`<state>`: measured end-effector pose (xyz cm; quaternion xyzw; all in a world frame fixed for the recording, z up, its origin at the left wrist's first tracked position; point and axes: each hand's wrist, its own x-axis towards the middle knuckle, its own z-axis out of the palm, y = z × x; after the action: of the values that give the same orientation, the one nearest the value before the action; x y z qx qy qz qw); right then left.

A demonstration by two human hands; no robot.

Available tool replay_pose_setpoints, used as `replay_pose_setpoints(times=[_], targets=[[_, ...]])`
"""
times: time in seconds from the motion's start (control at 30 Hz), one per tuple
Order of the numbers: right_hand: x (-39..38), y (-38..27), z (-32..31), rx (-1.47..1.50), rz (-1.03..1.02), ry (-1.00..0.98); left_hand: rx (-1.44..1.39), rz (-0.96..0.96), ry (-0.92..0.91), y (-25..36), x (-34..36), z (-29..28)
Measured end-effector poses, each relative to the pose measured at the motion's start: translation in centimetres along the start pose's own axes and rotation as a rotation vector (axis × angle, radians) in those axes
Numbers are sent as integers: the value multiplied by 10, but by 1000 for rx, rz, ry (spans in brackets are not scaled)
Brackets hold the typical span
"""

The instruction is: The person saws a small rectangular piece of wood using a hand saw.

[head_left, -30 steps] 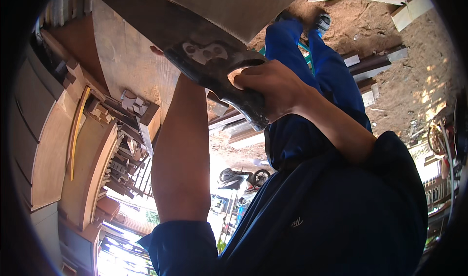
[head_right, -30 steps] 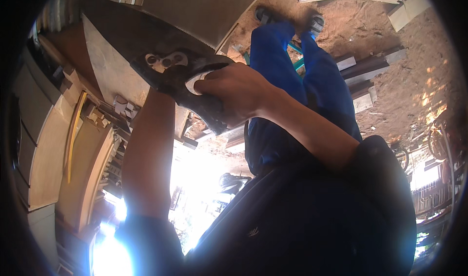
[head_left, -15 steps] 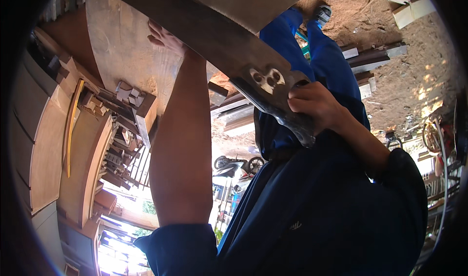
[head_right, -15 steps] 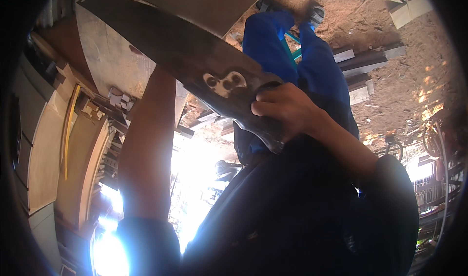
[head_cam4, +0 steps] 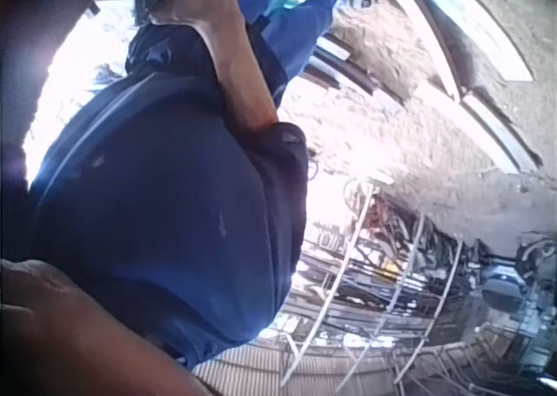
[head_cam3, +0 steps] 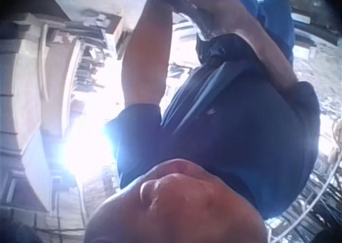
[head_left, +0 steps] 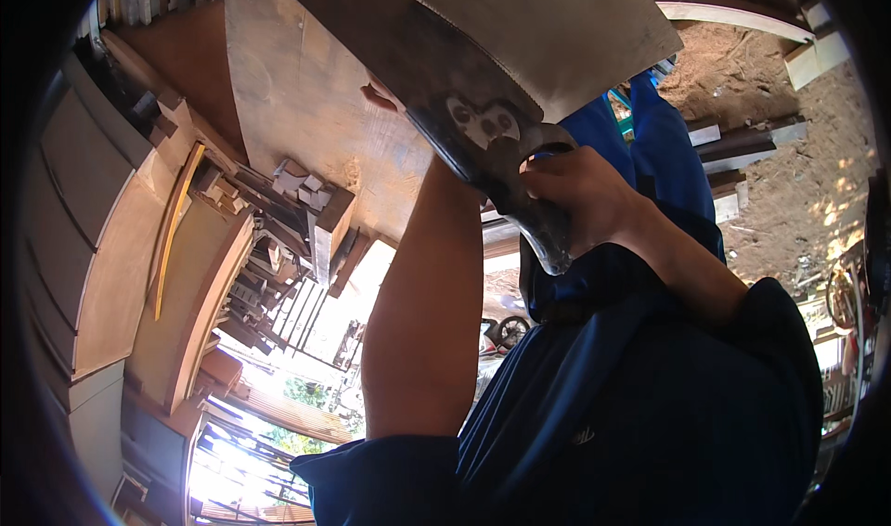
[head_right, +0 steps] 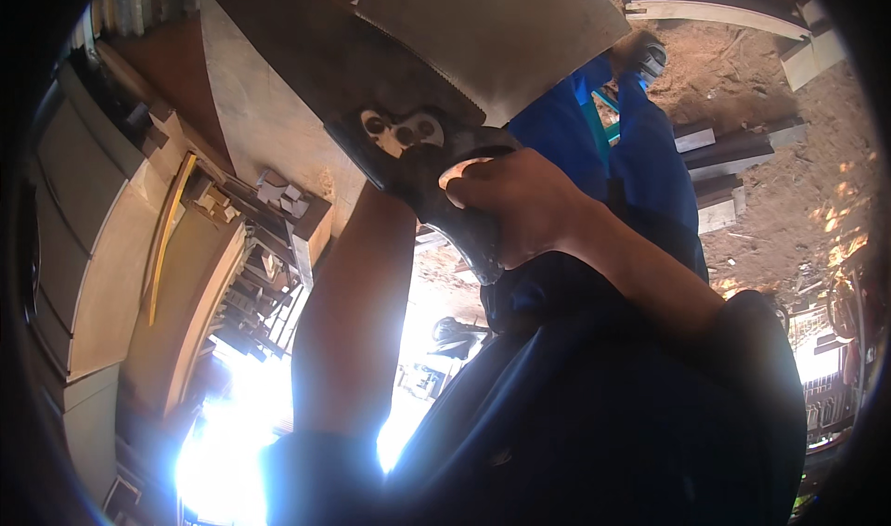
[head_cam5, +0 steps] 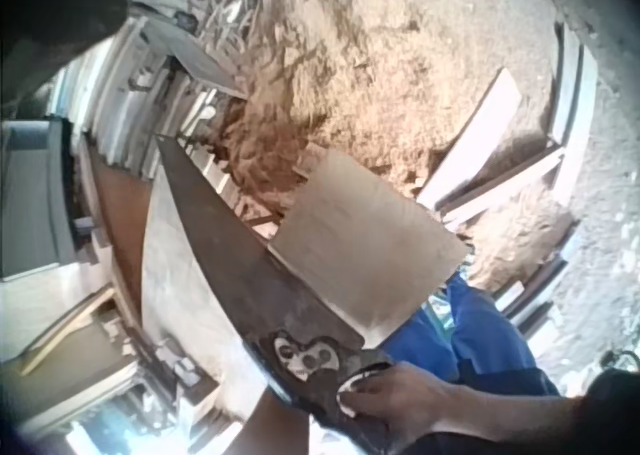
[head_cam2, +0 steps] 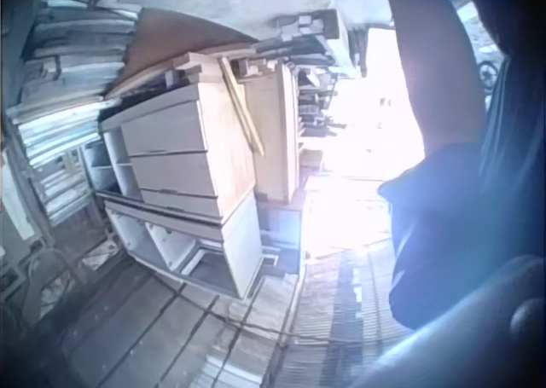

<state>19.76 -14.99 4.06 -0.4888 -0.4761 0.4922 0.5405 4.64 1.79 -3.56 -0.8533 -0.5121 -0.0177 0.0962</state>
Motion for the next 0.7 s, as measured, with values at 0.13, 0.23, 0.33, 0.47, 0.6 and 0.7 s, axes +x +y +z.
replay_pose_setpoints(times=[0.13,0.23,0.33,0.47,0.6,0.7], targets=[[1,-4,1,-53,42,-44,-9,2,-8,-3,-2,-5],[2,-7,-3,-89,56,-57,-13,5,-14,-5,-3,-6],[5,-14,-12,-79,65,-73,-13,10,-18,-7,-2,-5],[3,-10,-12,9,54,-62,-7,10,-19,-8,-1,-4],[-6,6,-5,-14,-9,23,-1,18,-19,-10,2,-3],[-6,3,-4,0,9,69,1,18,-19,-12,3,-1]])
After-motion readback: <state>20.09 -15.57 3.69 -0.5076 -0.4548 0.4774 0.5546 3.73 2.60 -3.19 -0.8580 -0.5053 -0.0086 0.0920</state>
